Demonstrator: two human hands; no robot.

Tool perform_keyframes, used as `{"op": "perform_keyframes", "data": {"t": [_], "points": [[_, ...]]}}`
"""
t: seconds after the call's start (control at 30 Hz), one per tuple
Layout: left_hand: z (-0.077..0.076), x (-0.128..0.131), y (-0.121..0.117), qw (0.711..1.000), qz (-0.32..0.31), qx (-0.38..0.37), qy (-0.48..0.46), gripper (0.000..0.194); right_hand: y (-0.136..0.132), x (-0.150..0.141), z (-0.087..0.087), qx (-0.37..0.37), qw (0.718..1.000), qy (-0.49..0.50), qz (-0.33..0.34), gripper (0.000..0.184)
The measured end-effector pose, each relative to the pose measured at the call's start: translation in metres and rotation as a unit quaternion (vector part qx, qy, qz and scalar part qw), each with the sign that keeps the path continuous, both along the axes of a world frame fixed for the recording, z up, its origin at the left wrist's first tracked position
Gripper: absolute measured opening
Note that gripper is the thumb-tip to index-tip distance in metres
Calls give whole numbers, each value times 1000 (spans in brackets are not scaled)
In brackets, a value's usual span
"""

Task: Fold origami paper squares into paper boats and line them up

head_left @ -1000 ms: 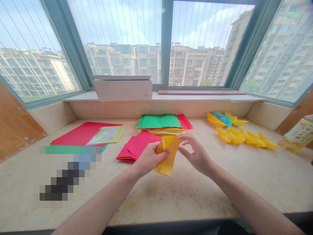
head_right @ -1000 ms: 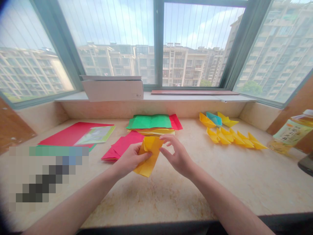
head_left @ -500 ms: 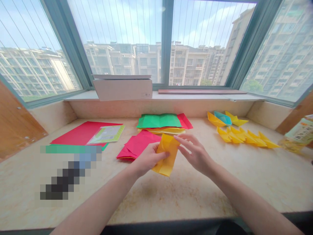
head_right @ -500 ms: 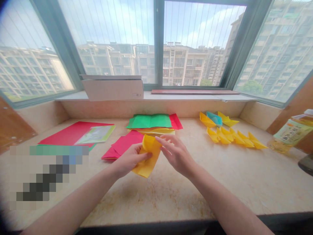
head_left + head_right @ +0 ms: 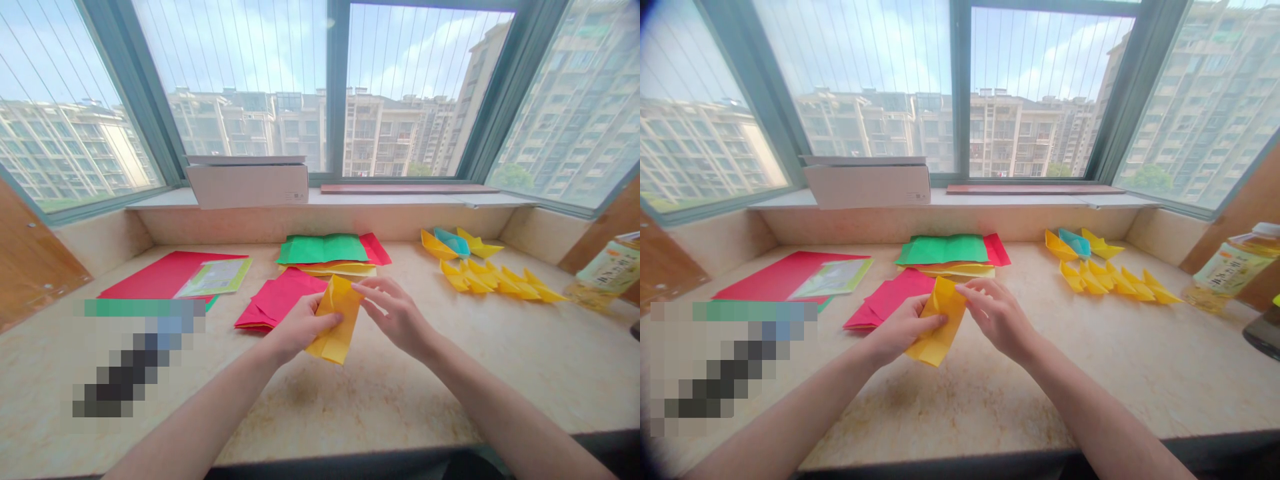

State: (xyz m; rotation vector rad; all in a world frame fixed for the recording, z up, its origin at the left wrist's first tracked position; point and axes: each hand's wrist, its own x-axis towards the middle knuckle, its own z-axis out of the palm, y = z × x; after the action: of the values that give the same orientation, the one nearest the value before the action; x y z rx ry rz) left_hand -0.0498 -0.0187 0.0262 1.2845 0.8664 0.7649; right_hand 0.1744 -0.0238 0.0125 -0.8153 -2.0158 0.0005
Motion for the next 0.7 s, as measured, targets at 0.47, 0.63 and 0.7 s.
{"op": "perform_keyframes", "data": {"t": [0.47,0.63,0.7], "points": [[-3,-1,2,998,-24,54,28,38,-1,-4,1,-68,998,-8,6,13],[-3,-1,2,998,-15,60,28,37,-1,-5,0,-123,992,-4,18,13],[-3,-1,1,998,-18,50,28,37,0,-5,0,-129,991,13,16,10]]}}
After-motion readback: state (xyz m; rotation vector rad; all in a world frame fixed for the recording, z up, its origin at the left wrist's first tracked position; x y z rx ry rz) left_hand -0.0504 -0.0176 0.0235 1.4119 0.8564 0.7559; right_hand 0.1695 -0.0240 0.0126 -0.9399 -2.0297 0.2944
